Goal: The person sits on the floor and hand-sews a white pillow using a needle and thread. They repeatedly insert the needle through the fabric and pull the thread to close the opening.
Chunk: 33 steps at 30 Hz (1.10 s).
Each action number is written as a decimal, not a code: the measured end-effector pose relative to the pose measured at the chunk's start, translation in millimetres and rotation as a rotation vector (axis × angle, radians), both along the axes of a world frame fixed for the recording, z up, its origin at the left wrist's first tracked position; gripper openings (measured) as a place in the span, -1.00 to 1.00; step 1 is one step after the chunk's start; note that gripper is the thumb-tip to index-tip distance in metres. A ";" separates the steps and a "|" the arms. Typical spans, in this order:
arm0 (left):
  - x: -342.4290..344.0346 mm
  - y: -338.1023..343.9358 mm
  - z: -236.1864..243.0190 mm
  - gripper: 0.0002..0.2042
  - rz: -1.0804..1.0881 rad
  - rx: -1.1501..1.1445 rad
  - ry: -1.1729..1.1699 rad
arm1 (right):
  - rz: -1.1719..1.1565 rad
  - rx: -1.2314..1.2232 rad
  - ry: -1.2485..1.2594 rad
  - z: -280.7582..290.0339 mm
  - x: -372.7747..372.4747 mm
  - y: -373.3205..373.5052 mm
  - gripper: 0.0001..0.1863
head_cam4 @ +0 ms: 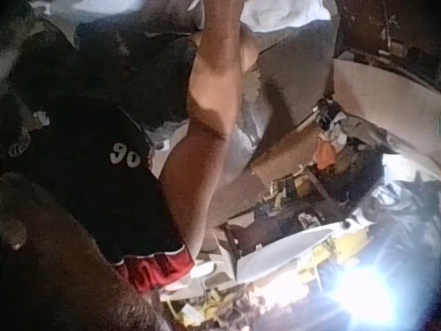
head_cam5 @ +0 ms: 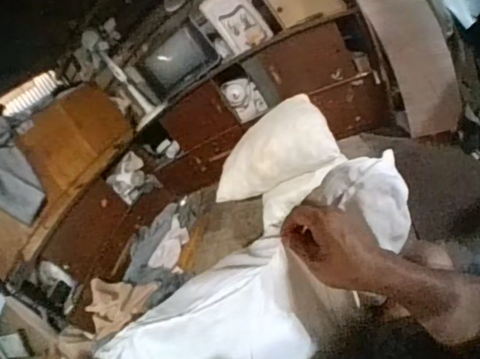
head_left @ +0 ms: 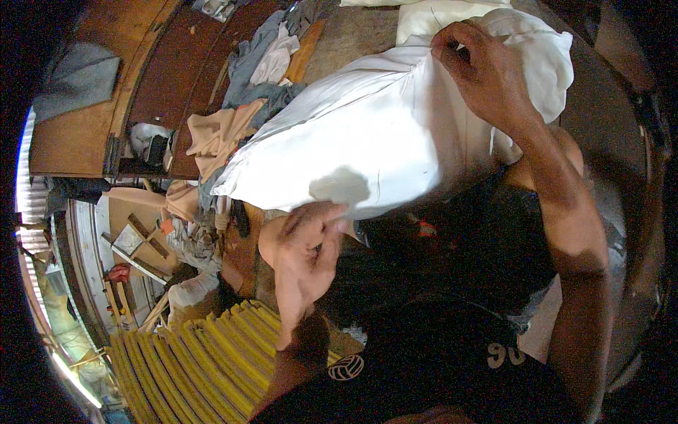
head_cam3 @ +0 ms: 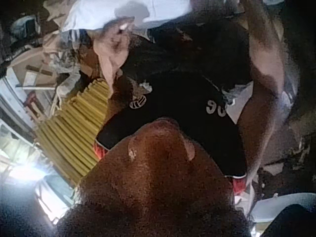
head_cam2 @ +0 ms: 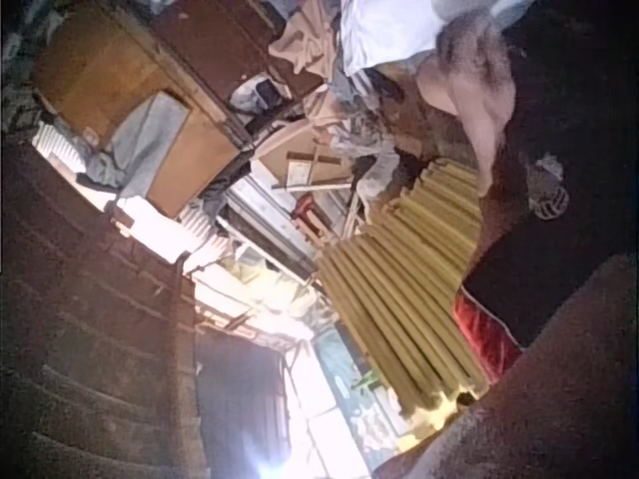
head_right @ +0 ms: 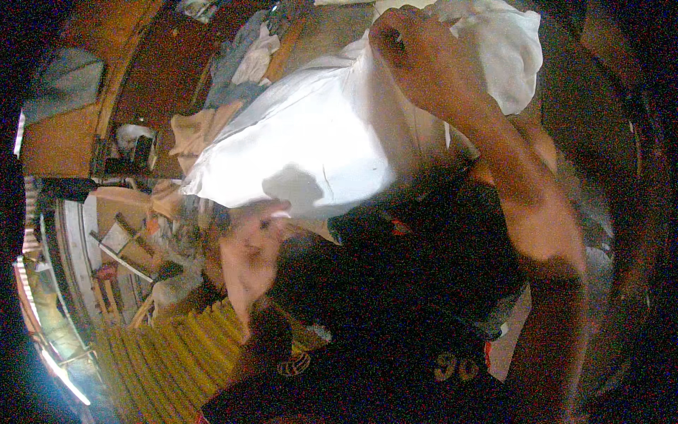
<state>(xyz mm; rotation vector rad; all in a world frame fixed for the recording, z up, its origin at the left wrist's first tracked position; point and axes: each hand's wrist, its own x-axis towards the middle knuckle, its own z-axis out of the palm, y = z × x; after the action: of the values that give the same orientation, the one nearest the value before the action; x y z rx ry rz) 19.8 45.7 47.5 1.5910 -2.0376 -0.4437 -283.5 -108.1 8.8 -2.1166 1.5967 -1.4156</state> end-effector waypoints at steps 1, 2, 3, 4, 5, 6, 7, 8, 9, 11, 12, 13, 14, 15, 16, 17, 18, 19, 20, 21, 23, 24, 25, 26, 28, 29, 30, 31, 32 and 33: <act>-14.9 -12.8 8.3 -0.87 -0.012 -0.096 0.047 | -0.016 -0.038 0.016 -3.4 -3.6 -1.8 -0.82; -30.0 -31.4 13.8 -0.87 -0.019 -0.194 0.087 | -0.027 -0.078 0.026 -9.4 -4.7 -4.1 -0.82; -39.7 -53.2 14.9 -0.88 -0.086 -0.273 0.114 | -0.024 -0.120 0.030 -13.3 0.0 -6.6 -0.83; -45.7 -75.6 14.4 -0.88 -0.124 -0.302 0.085 | 0.004 -0.088 0.006 -12.3 7.9 -6.4 -0.83; -55.7 -100.9 3.7 -0.87 -0.169 -0.331 0.153 | 0.016 -0.052 -0.007 -12.4 11.2 -3.9 -0.82; -68.9 -119.2 4.3 -0.85 -0.224 -0.389 0.115 | 0.032 -0.014 -0.026 -12.5 15.5 -2.9 -0.82; -81.2 -136.0 -2.5 -0.85 -0.219 -0.339 0.073 | 0.036 -0.024 -0.023 -14.0 15.2 -4.6 -0.82; -88.6 -149.2 -11.0 -0.84 -0.209 -0.290 0.024 | 0.046 -0.036 -0.026 -16.3 17.7 -6.3 -0.83; -94.0 -157.5 -17.4 -0.83 -0.205 -0.240 -0.022 | 0.048 -0.045 -0.027 -16.8 16.1 -6.5 -0.83; -95.6 -164.4 -24.9 -0.84 -0.212 -0.214 0.050 | 0.026 -0.035 0.007 -16.1 13.1 -3.8 -0.84; -95.4 -165.6 -27.0 -0.85 -0.212 -0.198 0.085 | 0.018 -0.028 0.022 -16.5 12.2 -2.5 -0.85; -93.0 -165.8 -27.0 -0.85 -0.195 -0.145 0.158 | 0.034 -0.011 -0.008 -16.7 12.0 -2.0 -0.85; -91.5 -165.9 -24.3 -0.86 -0.178 -0.092 0.233 | 0.049 0.007 -0.036 -16.9 10.8 -2.4 -0.86; -89.8 -166.2 -23.0 -0.87 -0.159 -0.038 0.308 | 0.066 0.024 -0.064 -17.4 10.2 -2.9 -0.86; -86.8 -170.5 -28.6 -0.87 -0.165 -0.045 0.363 | 0.066 0.002 -0.056 -18.5 9.6 -3.3 -0.86; -86.6 -169.8 -27.3 -0.87 -0.149 -0.025 0.342 | 0.067 -0.022 -0.047 -19.1 8.2 -3.2 -0.86; -86.7 -168.6 -24.9 -0.87 -0.134 -0.005 0.321 | 0.068 -0.046 -0.039 -19.1 7.2 -2.7 -0.86; -87.1 -167.3 -23.9 -0.88 -0.119 0.015 0.300 | 0.055 -0.023 -0.028 -18.4 7.2 -1.3 -0.87; -85.6 -165.5 -23.9 -0.88 -0.102 0.032 0.355 | 0.040 -0.004 -0.019 -15.0 9.6 0.6 -0.87; -83.6 -163.5 -25.4 -0.88 -0.085 0.049 0.410 | 0.025 0.016 -0.009 -13.1 11.0 1.7 -0.87; -79.3 -162.6 -28.3 -0.88 -0.071 0.021 0.459 | 0.005 -0.019 -0.009 -19.2 11.0 -3.3 -0.87; -75.9 -162.9 -29.1 -0.88 -0.074 -0.024 0.453 | -0.005 -0.035 -0.007 -21.7 11.0 -4.7 -0.87; -74.0 -162.8 -29.2 -0.88 -0.076 -0.069 0.447 | -0.014 -0.050 -0.001 -23.7 10.0 -4.5 -0.88; -74.0 -161.1 -29.3 -0.88 -0.089 -0.112 0.434 | -0.019 -0.065 0.005 -22.3 10.0 -3.8 -0.88; -75.4 -155.2 -30.0 -0.87 -0.113 -0.199 0.406 | -0.003 -0.068 0.002 -20.9 10.5 -3.5 -0.88; -76.1 -154.7 -31.7 -0.86 -0.126 -0.177 0.347 | 0.015 -0.053 -0.003 -20.5 9.3 -3.6 -0.88; -76.5 -154.6 -33.6 -0.86 -0.138 -0.155 0.287 | 0.033 -0.039 -0.008 -19.6 8.5 -3.8 -0.88; -76.7 -153.8 -35.0 -0.86 -0.151 -0.133 0.228 | 0.041 -0.017 0.020 -17.9 8.1 -2.7 -0.88; -81.9 -147.7 -26.1 -0.86 -0.120 -0.143 0.099 | 0.050 0.005 0.048 -15.2 7.5 -0.4 -0.87; -81.3 -148.4 -27.1 -0.87 -0.137 -0.153 0.086 | 0.059 0.026 0.075 -13.7 7.2 0.6 -0.87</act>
<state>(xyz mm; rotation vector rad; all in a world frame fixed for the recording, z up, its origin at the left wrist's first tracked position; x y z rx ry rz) -61.5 -102.7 20.4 1.3263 -2.0696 -0.3891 -276.3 -107.5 -4.9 -2.2074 1.5555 -1.3056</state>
